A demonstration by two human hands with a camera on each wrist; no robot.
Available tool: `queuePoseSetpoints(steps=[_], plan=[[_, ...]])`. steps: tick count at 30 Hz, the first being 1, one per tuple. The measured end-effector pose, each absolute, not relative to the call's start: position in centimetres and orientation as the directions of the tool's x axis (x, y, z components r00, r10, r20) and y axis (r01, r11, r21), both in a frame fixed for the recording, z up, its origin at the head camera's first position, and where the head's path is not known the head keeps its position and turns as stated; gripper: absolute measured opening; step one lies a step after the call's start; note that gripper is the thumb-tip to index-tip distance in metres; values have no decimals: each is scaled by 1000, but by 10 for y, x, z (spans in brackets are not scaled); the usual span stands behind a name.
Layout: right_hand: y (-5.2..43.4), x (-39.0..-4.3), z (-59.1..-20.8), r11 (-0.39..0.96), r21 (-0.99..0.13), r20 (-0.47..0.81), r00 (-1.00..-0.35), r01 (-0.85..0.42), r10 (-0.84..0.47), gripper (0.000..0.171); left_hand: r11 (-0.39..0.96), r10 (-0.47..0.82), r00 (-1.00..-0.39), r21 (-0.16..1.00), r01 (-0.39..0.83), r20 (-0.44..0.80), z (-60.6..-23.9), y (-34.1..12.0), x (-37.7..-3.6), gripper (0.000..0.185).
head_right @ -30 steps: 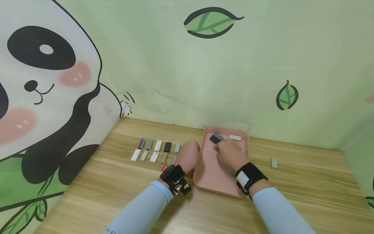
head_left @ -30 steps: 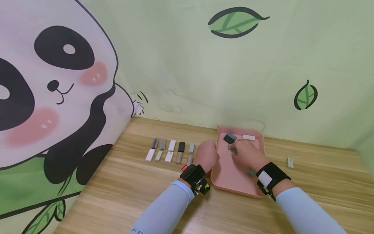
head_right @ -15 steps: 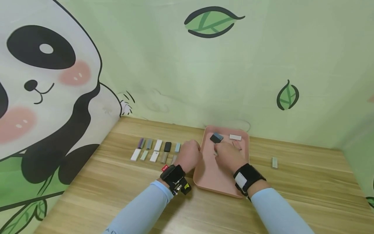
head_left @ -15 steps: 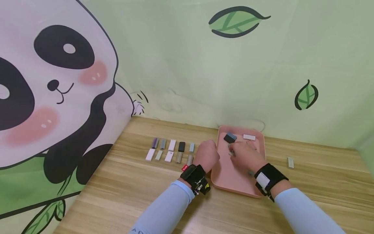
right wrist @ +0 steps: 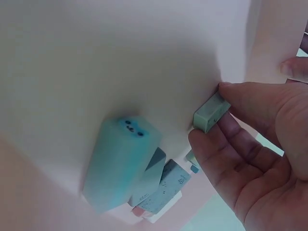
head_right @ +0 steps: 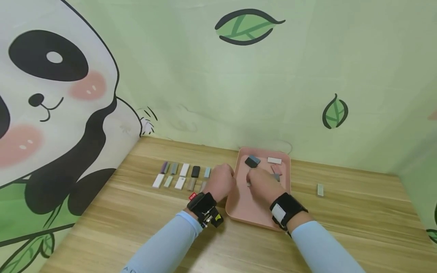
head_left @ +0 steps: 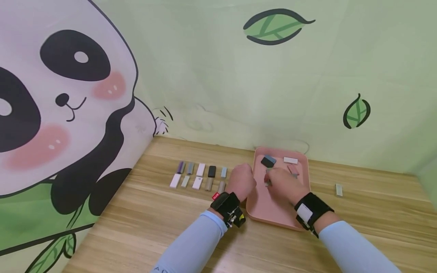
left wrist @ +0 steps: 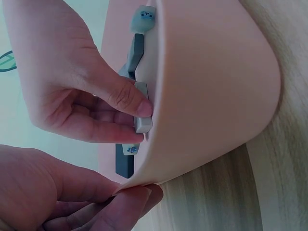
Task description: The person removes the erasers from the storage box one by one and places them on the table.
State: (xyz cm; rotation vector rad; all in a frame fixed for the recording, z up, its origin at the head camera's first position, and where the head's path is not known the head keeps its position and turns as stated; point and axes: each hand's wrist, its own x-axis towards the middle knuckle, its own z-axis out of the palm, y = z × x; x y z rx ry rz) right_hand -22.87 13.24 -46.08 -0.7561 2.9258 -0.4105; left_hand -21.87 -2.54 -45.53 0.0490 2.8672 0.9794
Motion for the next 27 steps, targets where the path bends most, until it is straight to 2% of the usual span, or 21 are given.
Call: queuePoseSetpoints(steps=[8,15,20,23,27], plan=[[140,-226,-457,832,-319,-42,-871,-453,-490,6,793,63,-994,610,-5,-89,-456,-24,-220,10],[164,-227,-435,823,-335,16,-876,-459,-482,7,795,74,-996,607,26,-54,-459,-23,-220,11],[192,-227,-414,835,-447,-70,-919,-320,-389,22,799,79,-996,600,42,-36,-458,-22,-219,12],[212,-226,-404,858,-452,-95,-943,-244,-319,28,798,74,-996,602,33,-43,-456,-22,-218,12],[241,-225,-399,881,-414,-47,-961,-230,-273,29,795,60,-997,606,17,-51,-456,-21,-218,13]])
